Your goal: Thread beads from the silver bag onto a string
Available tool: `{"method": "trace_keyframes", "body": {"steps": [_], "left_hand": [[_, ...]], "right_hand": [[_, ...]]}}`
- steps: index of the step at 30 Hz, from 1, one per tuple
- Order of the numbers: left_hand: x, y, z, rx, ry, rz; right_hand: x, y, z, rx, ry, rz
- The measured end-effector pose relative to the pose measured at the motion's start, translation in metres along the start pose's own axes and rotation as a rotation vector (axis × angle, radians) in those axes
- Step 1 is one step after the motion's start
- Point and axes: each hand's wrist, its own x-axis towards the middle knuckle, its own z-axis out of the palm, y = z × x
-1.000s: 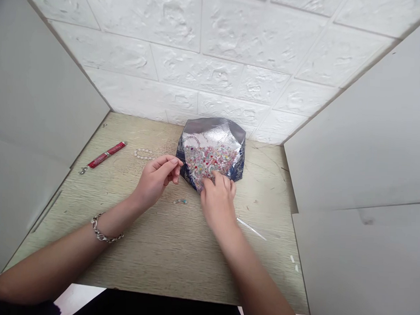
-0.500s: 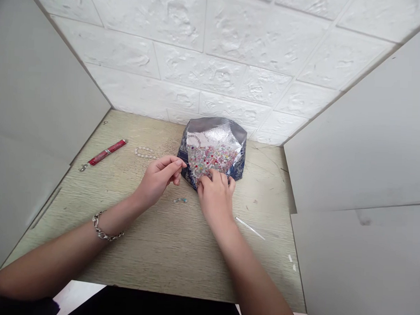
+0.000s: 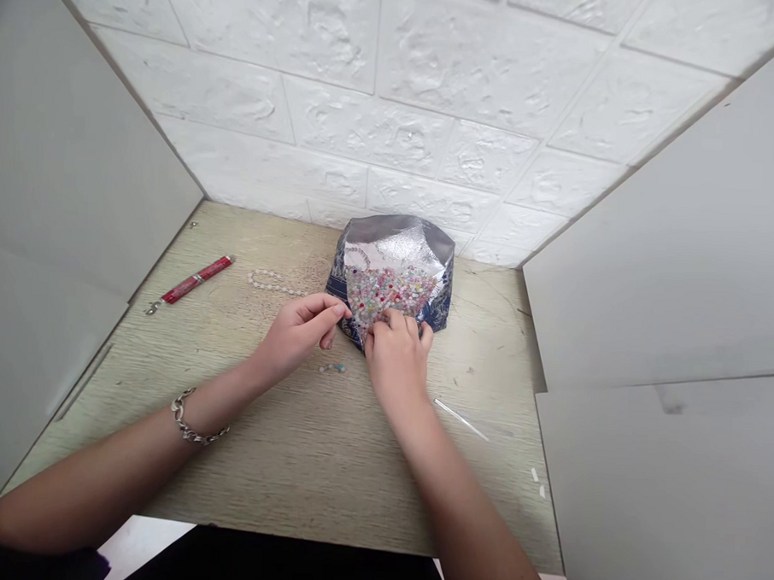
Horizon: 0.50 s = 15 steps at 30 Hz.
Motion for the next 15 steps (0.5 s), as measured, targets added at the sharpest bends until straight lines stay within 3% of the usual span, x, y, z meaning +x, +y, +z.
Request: {"method": "trace_keyframes", "body": {"steps": [7,11,15], "left_hand": [[-0.001,0.0,-0.001,0.042,0.01,-0.001],[-0.002,0.004,0.0,0.087,0.014,0.021],[-0.007,0.006,0.002,0.18,-0.025,0.067]], "right_hand": [[-0.002,0.005,-0.014,0.307,0.166,-0.014],[-0.006,0.008,-0.025,0.758,0.211,-0.043],[-0.011,0.007,-0.024,1.287,0.085,0.115]]}}
